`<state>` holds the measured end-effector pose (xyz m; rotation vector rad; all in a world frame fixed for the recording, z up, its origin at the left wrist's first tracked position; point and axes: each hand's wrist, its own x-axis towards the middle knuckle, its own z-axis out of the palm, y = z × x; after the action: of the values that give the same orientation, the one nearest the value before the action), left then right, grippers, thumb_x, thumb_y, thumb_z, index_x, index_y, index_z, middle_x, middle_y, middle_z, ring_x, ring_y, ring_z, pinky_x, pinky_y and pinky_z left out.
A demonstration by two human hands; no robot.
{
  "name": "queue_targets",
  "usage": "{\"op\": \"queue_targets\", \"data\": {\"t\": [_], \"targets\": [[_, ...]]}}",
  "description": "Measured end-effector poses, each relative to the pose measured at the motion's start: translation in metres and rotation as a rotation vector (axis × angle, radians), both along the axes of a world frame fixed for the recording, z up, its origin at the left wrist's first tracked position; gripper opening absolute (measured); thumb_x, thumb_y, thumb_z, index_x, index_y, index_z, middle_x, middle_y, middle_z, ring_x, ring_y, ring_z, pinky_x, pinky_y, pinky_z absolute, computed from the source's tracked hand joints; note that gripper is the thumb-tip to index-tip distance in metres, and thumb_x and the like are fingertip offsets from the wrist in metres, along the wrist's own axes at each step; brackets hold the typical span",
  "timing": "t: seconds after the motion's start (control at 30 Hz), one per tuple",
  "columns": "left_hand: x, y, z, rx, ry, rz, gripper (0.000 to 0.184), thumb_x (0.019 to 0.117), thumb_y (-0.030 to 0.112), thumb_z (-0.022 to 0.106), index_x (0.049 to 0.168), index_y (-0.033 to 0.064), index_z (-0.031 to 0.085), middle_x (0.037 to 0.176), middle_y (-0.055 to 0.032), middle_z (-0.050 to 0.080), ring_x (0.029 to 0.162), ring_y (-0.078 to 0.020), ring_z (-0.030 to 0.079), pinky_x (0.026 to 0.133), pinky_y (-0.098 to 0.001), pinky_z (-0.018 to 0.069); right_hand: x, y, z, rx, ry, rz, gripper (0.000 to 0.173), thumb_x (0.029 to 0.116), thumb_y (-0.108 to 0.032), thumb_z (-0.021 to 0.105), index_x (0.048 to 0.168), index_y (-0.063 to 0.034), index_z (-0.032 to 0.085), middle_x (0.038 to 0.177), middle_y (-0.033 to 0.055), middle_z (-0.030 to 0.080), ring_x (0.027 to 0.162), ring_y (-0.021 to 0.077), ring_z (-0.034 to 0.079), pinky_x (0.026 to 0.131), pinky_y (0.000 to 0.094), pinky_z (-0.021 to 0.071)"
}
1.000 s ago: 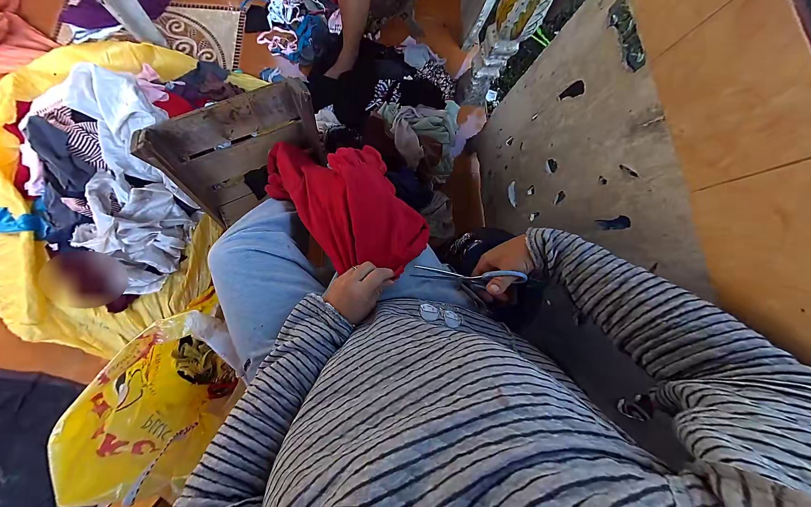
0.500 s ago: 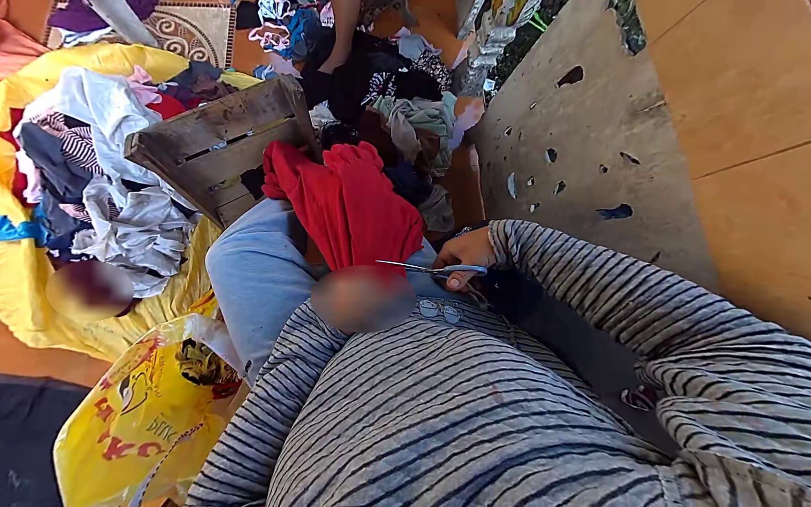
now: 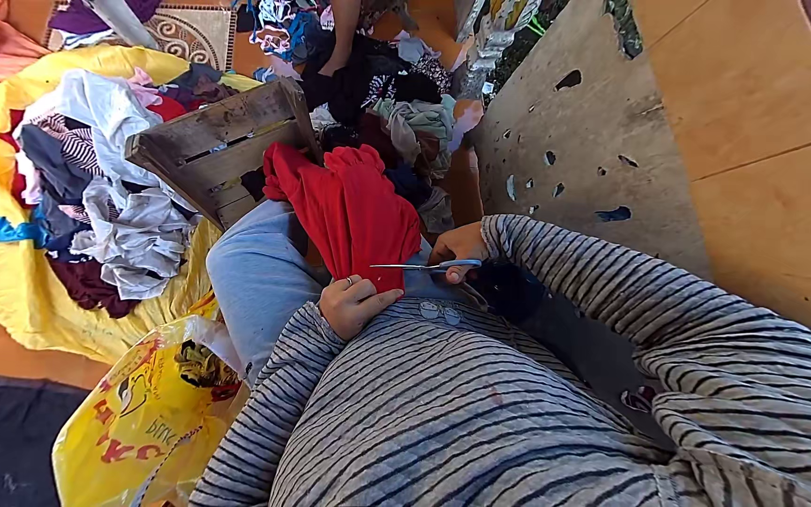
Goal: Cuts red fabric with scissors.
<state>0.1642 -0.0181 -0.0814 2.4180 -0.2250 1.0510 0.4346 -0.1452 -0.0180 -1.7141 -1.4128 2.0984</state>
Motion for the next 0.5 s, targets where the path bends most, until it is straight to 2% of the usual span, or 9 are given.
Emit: {"op": "queue_targets", "data": {"t": [0.13,0.27,0.4,0.5], "targets": [[0.0002,-0.0002,0.001,-0.003,-0.006,-0.014,0.02,0.1037,0.018,0.059,0.11,0.0156,0.077,0.067,-0.0059,0.053,0.063,-0.0193,0.053,0.06,-0.0268,0.0442,0.001,-0.0017,0.0077,0.004,-0.036,0.057,0.024,0.0995,-0.023,0.065,0.093,-0.0003,0.062,0.067,-0.0037,0.056,0.053,0.0007,0.051,0.053,0.0159,0.0417],[0.0006,-0.0007,0.0004,0.001,-0.01,-0.021,0.02,0.1038,0.018,0.058,0.11,0.0161,0.077,0.067,-0.0058,0.053,0.063,-0.0191,0.053,0.059,-0.0265,0.044,-0.0002,0.0004,0.0063,0.009,0.0,0.069,0.025,0.0999,-0.025,0.064,0.088,-0.0023,0.062,0.065,-0.0047,0.057,0.052,0.0007,0.053,0.052,0.0163,0.0426],[0.0006,-0.0008,0.0001,0.006,-0.017,-0.011,0.021,0.1039,0.017,0.057,0.109,0.0154,0.078,0.066,-0.0056,0.053,0.062,-0.0187,0.053,0.059,-0.0263,0.0439,-0.0025,0.0067,0.0075,0.001,-0.008,-0.004,0.027,0.1015,-0.024,0.062,0.089,-0.0006,0.062,0.064,-0.004,0.056,0.053,0.0019,0.054,0.054,0.0171,0.0456],[0.0002,-0.0003,0.0002,0.005,-0.019,-0.008,0.021,0.1037,0.017,0.058,0.108,0.0151,0.078,0.066,-0.0056,0.053,0.062,-0.0186,0.052,0.059,-0.0261,0.0437,-0.0014,0.0078,0.0069,0.019,-0.023,0.003,0.025,0.101,-0.023,0.063,0.087,-0.0018,0.061,0.062,-0.0054,0.054,0.051,0.0003,0.052,0.052,0.0156,0.0425]]}}
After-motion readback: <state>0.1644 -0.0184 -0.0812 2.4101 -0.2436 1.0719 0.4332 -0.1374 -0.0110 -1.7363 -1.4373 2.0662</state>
